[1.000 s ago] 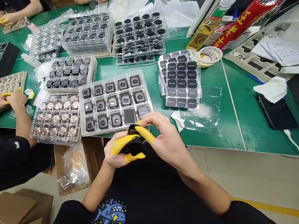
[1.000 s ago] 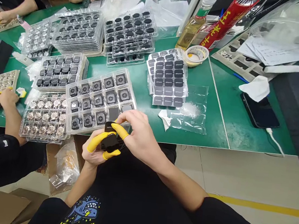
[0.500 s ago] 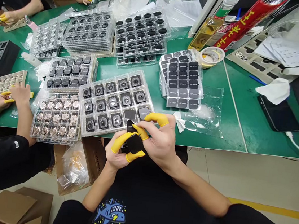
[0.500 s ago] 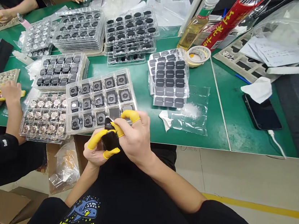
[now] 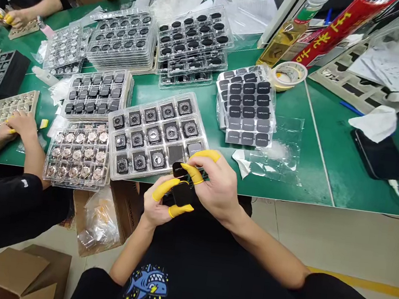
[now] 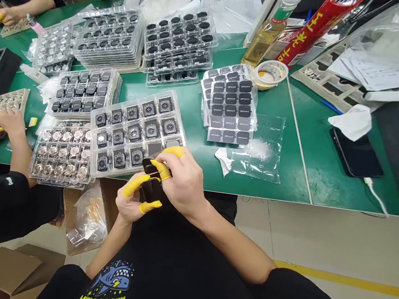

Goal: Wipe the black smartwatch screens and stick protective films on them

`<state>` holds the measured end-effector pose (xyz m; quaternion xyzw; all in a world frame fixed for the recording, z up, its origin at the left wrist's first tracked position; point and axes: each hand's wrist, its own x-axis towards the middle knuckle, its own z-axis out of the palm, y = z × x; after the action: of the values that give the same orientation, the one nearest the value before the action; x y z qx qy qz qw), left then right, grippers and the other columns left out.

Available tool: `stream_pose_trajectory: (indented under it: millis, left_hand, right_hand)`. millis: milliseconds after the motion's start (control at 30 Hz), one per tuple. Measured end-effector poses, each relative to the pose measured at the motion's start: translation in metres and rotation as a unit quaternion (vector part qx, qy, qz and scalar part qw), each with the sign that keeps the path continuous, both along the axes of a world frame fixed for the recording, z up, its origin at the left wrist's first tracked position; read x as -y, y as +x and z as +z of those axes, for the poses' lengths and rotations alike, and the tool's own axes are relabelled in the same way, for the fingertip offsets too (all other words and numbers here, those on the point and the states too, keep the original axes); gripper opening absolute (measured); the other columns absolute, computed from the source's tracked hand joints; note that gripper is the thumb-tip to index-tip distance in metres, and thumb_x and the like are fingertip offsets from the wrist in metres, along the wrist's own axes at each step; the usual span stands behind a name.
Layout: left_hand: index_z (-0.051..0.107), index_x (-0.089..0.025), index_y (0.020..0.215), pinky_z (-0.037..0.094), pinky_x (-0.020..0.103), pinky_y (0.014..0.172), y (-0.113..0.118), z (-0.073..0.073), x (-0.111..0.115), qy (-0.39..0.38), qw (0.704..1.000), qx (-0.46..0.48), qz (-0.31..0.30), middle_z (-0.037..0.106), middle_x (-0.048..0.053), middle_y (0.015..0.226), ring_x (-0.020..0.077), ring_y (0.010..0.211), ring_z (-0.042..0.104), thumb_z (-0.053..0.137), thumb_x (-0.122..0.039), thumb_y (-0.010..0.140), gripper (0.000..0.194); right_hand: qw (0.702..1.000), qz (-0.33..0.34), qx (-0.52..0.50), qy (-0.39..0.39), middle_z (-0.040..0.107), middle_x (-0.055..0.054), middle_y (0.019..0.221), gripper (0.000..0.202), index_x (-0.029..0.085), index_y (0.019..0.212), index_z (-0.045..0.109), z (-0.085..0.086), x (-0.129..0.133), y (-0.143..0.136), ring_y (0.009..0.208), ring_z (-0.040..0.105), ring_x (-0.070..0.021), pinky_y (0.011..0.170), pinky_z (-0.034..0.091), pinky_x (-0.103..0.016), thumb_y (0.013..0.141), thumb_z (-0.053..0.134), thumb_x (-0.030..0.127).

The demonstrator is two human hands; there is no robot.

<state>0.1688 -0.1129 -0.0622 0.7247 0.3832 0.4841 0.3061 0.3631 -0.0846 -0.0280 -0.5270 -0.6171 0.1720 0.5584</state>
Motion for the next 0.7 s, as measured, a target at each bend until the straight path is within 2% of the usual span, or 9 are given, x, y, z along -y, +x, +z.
stream_pose_trajectory:
  millis: [200, 367, 533, 700]
  left_hand:
    - [0.079, -0.019, 0.135, 0.076, 0.041, 0.096, 0.002, 0.0, -0.004, 0.031, 0.999, -0.04, 0.003, 0.087, 0.015, 0.123, 0.0293, 0.11, 0.088, 0.094, -0.06, 0.088, 0.064]
    - [0.079, -0.018, 0.135, 0.075, 0.037, 0.091, 0.007, 0.006, -0.008, 0.029, 1.0, -0.006, -0.003, 0.086, 0.012, 0.116, 0.026, 0.102, 0.088, 0.094, -0.057, 0.089, 0.062]
    - [0.078, -0.019, 0.137, 0.074, 0.035, 0.089, 0.008, 0.008, -0.008, 0.023, 0.999, 0.021, -0.008, 0.085, 0.011, 0.117, 0.0257, 0.102, 0.087, 0.097, -0.056, 0.086, 0.066]
    - [0.078, -0.02, 0.139, 0.074, 0.036, 0.091, 0.01, 0.008, -0.006, 0.018, 0.999, 0.041, -0.008, 0.085, 0.011, 0.119, 0.0262, 0.104, 0.087, 0.099, -0.051, 0.086, 0.065]
  right_hand:
    - [1.0, -0.006, -0.011, -0.019, 0.079, -0.005, 0.097, 0.02, 0.027, 0.101, 0.071, -0.003, 0.001, 0.0, 0.088, 0.073, -0.0244, 0.078, 0.062, -0.039, 0.096, 0.067, 0.008]
    - [0.999, -0.023, -0.022, -0.007, 0.082, -0.006, 0.1, 0.015, 0.028, 0.102, 0.07, -0.005, 0.004, -0.003, 0.089, 0.078, -0.0232, 0.074, 0.065, -0.038, 0.101, 0.069, 0.013]
    - [0.999, -0.03, -0.038, 0.008, 0.085, -0.008, 0.104, 0.007, 0.028, 0.103, 0.07, -0.004, 0.009, -0.007, 0.095, 0.083, -0.026, 0.081, 0.069, -0.043, 0.105, 0.076, 0.024]
    - [0.996, 0.008, -0.085, 0.02, 0.087, -0.01, 0.117, 0.017, 0.028, 0.111, 0.068, -0.006, 0.014, -0.008, 0.108, 0.085, -0.0281, 0.09, 0.07, -0.045, 0.102, 0.08, 0.02]
